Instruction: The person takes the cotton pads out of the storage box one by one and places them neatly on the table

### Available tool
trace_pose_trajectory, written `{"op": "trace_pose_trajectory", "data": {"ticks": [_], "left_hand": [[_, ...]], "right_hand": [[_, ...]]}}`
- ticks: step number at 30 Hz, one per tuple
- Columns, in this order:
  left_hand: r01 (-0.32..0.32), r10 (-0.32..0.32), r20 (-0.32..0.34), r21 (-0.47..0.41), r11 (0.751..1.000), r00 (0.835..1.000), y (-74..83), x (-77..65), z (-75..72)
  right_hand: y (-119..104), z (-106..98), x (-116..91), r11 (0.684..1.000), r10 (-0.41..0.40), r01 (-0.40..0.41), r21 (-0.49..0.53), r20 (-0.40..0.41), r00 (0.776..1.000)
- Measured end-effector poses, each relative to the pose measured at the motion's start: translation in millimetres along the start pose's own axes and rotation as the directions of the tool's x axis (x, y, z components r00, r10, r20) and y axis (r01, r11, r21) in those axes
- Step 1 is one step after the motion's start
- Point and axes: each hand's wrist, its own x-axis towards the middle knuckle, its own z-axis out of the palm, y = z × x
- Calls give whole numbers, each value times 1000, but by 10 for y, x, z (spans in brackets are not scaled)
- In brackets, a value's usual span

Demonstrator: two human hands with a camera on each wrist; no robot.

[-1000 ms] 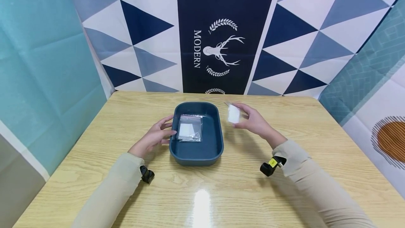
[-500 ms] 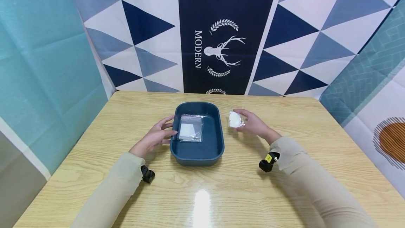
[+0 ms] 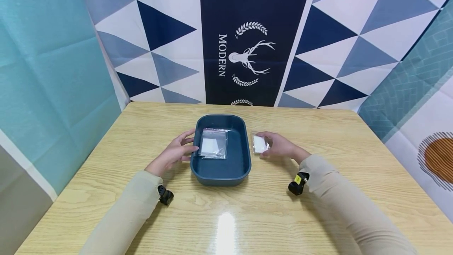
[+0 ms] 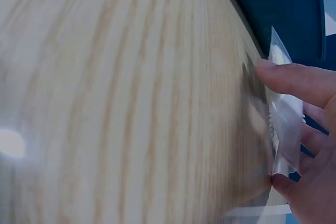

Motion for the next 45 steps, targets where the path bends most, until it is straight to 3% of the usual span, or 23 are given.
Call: {"op": "trace_pose_trajectory", "data": {"ticks": [7, 16, 24, 35, 45], "left_hand": [[-3, 3, 2, 0, 1000, 1000, 14, -3, 6], [-1, 1, 1, 9, 1000, 1000, 8, -3, 13], [9, -9, -4, 6, 1000, 1000, 1, -2, 17], [23, -23, -24, -2, 1000, 999, 9, -9, 15], [16, -15, -26, 8, 1000, 1000, 6, -7, 16]], "right_hand": [[29, 24, -18, 999, -37, 39, -28, 70, 997], [36, 6, -31, 1000, -30, 30, 5, 75, 997], [-46, -70, -25, 999, 42, -42, -16, -30, 999], [-207, -177, 43, 989, 0, 19, 150, -128, 992], [-406, -253, 149, 963, 62, -15, 269, -165, 984]]}}
